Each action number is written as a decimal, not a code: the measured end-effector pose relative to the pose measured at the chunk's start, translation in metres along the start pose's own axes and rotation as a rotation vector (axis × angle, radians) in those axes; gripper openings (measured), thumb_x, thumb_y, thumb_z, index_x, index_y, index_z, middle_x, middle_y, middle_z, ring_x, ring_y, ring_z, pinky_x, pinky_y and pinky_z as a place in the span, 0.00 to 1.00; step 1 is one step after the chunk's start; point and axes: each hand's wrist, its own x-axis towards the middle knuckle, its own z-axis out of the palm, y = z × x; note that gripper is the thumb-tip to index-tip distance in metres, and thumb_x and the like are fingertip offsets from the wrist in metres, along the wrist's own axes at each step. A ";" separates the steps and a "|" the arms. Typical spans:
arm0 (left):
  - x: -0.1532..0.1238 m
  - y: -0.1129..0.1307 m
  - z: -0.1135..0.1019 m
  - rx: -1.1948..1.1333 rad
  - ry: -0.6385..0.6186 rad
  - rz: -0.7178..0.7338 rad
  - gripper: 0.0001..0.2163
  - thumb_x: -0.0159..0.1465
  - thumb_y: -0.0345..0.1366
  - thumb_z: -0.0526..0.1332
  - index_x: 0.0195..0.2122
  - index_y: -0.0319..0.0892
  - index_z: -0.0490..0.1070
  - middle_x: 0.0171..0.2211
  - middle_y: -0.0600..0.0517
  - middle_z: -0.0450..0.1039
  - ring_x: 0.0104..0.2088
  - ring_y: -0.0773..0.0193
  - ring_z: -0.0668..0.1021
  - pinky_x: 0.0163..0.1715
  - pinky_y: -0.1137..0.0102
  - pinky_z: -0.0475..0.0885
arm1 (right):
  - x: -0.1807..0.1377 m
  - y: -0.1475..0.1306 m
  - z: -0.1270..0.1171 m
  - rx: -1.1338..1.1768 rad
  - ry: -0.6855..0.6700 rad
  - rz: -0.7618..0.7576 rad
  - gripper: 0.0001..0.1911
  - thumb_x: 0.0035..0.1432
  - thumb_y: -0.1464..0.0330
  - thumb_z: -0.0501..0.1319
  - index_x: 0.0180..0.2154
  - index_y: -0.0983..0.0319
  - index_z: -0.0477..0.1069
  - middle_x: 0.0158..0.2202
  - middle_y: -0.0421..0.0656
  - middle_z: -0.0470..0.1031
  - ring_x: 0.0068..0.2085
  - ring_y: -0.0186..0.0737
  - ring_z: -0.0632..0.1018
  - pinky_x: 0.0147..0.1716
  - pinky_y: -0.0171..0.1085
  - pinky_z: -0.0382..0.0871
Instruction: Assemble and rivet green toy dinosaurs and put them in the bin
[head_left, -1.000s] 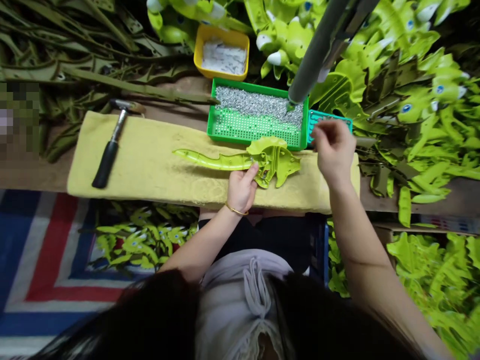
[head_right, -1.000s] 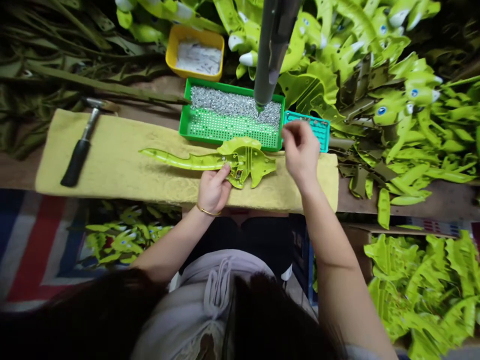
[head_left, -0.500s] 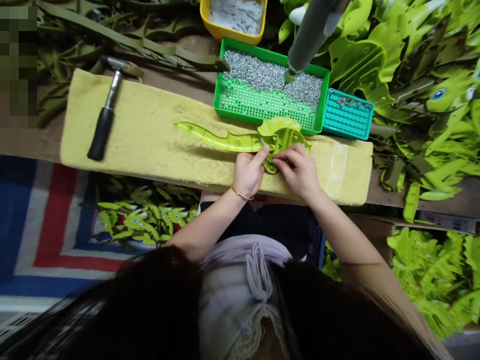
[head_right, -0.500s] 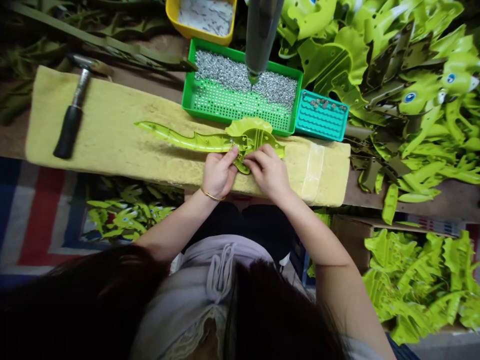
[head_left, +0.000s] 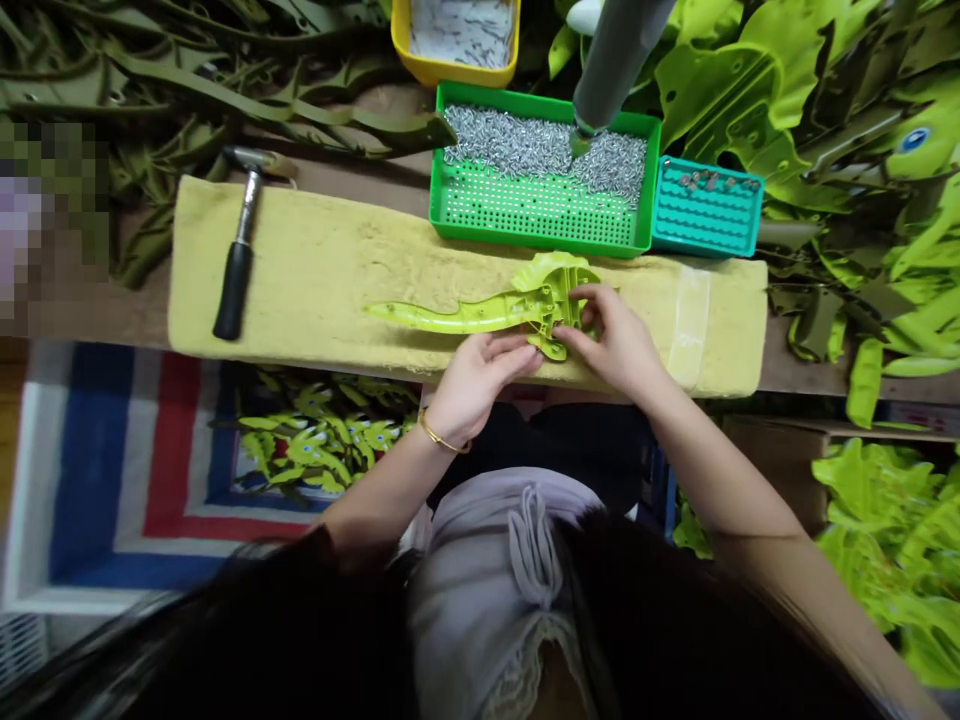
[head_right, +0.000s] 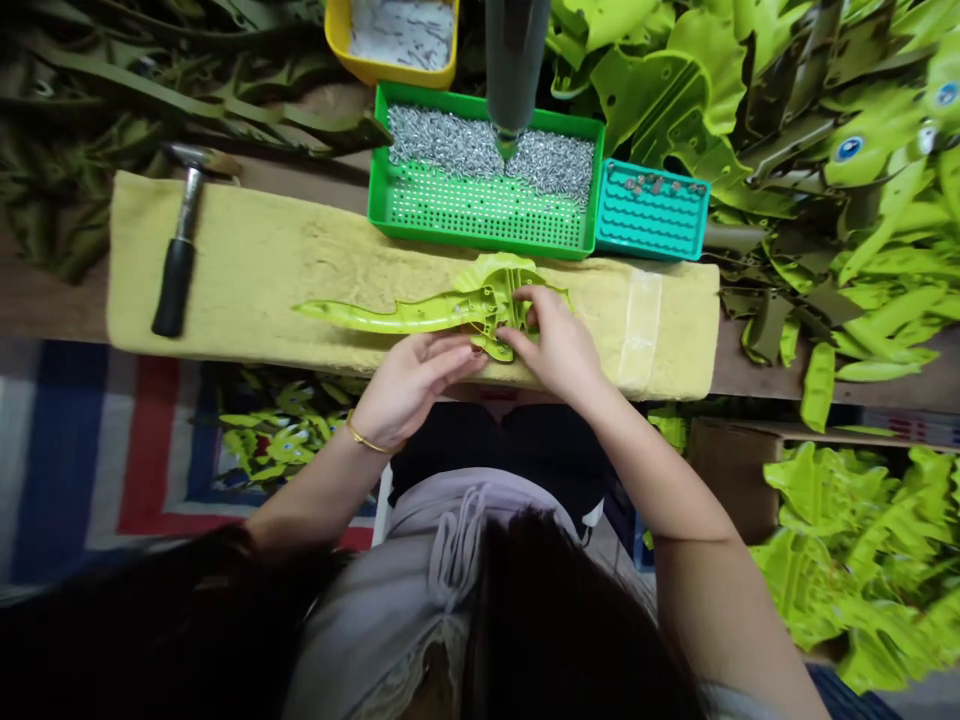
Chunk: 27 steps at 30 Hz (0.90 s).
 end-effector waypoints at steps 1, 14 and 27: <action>-0.006 -0.001 -0.003 0.019 0.037 -0.036 0.23 0.44 0.33 0.76 0.41 0.37 0.73 0.33 0.49 0.78 0.33 0.63 0.81 0.40 0.67 0.78 | -0.002 -0.001 0.001 -0.035 0.006 -0.001 0.22 0.52 0.61 0.66 0.48 0.59 0.66 0.35 0.41 0.71 0.34 0.38 0.72 0.34 0.39 0.66; -0.007 -0.034 0.004 0.870 0.176 0.775 0.03 0.63 0.32 0.59 0.35 0.44 0.72 0.35 0.48 0.77 0.38 0.61 0.79 0.43 0.65 0.75 | -0.021 0.001 -0.002 -0.038 -0.009 -0.642 0.26 0.60 0.75 0.52 0.58 0.56 0.63 0.55 0.47 0.72 0.53 0.44 0.73 0.50 0.48 0.72; 0.031 0.003 -0.006 0.854 -0.028 0.709 0.07 0.63 0.35 0.61 0.38 0.43 0.77 0.37 0.48 0.79 0.38 0.61 0.79 0.41 0.66 0.74 | -0.001 0.008 0.032 0.061 0.373 -0.509 0.09 0.61 0.66 0.59 0.39 0.57 0.77 0.34 0.45 0.82 0.34 0.41 0.78 0.36 0.43 0.72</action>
